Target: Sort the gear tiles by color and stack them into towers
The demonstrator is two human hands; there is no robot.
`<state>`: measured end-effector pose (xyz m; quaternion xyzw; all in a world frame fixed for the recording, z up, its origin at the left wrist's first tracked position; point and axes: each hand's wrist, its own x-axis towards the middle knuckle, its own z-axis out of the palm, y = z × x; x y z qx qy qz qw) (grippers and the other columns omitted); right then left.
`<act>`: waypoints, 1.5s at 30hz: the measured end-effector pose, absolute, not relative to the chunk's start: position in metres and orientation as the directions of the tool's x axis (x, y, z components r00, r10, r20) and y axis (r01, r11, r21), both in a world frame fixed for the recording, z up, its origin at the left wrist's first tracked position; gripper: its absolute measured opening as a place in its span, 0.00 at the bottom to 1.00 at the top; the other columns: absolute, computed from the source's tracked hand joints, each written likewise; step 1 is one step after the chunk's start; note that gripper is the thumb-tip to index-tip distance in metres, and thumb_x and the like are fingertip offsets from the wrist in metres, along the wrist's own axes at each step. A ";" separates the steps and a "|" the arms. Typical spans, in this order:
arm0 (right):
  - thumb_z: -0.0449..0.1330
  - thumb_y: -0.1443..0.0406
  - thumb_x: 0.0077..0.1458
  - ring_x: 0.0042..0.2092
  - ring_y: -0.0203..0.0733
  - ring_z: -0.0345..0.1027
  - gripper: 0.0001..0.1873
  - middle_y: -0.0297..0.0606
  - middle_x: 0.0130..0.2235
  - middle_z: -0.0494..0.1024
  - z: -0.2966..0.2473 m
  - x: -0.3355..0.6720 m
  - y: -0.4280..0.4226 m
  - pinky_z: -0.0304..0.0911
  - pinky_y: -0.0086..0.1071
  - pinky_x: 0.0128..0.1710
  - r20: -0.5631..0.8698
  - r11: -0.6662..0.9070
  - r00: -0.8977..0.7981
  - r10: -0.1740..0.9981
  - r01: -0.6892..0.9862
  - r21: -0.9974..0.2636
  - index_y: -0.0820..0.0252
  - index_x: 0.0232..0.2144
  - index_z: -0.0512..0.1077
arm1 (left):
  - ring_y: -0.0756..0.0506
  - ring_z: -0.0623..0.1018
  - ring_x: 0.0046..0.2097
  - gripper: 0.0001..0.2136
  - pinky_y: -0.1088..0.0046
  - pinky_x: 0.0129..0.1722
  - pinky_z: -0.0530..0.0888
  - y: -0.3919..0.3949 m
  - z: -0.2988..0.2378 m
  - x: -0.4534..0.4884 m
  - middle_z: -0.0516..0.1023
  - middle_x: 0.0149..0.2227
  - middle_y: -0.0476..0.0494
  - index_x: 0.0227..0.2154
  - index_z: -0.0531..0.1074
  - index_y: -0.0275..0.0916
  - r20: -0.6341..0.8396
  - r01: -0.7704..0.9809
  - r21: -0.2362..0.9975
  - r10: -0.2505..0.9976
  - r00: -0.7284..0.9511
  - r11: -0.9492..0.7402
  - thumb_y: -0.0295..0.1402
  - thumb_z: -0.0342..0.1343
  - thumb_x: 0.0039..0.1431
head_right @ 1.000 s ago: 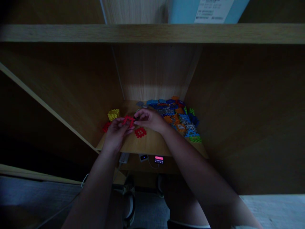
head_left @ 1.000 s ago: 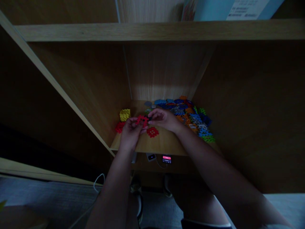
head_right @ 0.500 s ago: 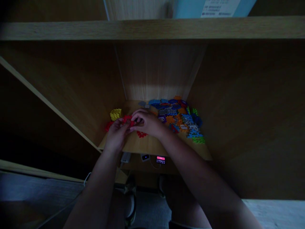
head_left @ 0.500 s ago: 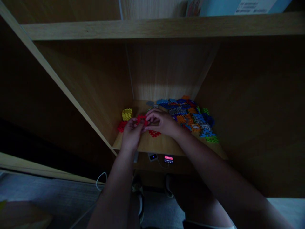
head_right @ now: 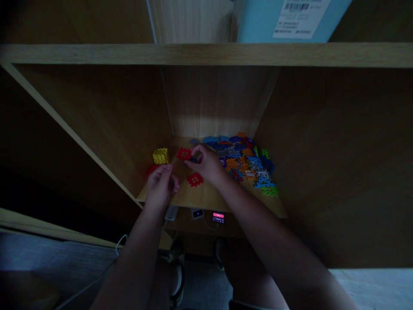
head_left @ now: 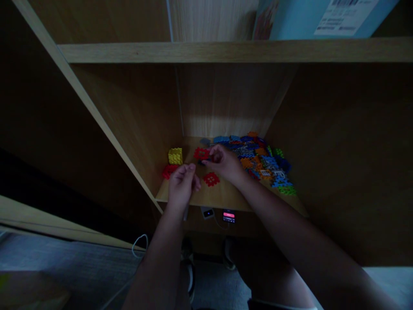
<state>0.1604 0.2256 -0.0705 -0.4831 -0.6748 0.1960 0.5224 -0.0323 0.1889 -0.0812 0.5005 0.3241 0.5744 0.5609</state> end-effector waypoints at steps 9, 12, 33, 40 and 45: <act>0.77 0.57 0.49 0.32 0.37 0.66 0.22 0.30 0.38 0.79 -0.062 0.094 0.228 0.60 0.33 0.33 0.447 0.430 -0.091 0.890 0.494 -0.756 0.53 0.41 0.72 | 0.51 0.60 0.12 0.33 0.70 0.18 0.57 0.183 -0.096 -0.073 0.61 0.08 0.46 0.09 0.65 0.42 0.134 -0.161 0.985 0.334 0.933 0.056 0.59 0.59 0.62; 0.77 0.59 0.49 0.35 0.38 0.69 0.21 0.30 0.38 0.79 -0.067 0.073 0.233 0.62 0.33 0.36 0.433 0.437 -0.127 0.892 0.481 -0.760 0.54 0.39 0.71 | 0.50 0.60 0.11 0.33 0.69 0.18 0.58 0.187 -0.098 -0.075 0.62 0.08 0.45 0.09 0.67 0.43 0.156 -0.175 0.984 0.275 0.949 0.044 0.60 0.58 0.62; 0.75 0.56 0.51 0.41 0.42 0.74 0.22 0.33 0.43 0.80 -0.096 0.060 0.238 0.68 0.36 0.42 0.401 0.426 -0.158 0.902 0.469 -0.774 0.51 0.43 0.71 | 0.52 0.59 0.11 0.28 0.72 0.15 0.53 0.186 -0.099 -0.072 0.67 0.11 0.47 0.15 0.74 0.41 0.067 -0.120 0.985 0.365 0.929 0.126 0.61 0.66 0.54; 0.75 0.57 0.52 0.41 0.42 0.74 0.22 0.32 0.40 0.79 -0.092 0.059 0.237 0.68 0.37 0.42 0.368 0.398 -0.159 0.916 0.481 -0.782 0.52 0.44 0.72 | 0.51 0.59 0.12 0.28 0.72 0.16 0.53 0.187 -0.103 -0.074 0.67 0.12 0.47 0.16 0.75 0.41 0.045 -0.099 0.987 0.374 0.927 0.126 0.62 0.65 0.53; 0.76 0.59 0.51 0.44 0.42 0.75 0.24 0.35 0.47 0.81 -0.092 0.060 0.236 0.69 0.37 0.46 0.363 0.405 -0.184 0.914 0.475 -0.781 0.51 0.46 0.71 | 0.52 0.58 0.11 0.27 0.71 0.17 0.53 0.184 -0.097 -0.073 0.66 0.11 0.49 0.19 0.76 0.41 0.047 -0.096 0.989 0.366 0.929 0.116 0.63 0.65 0.53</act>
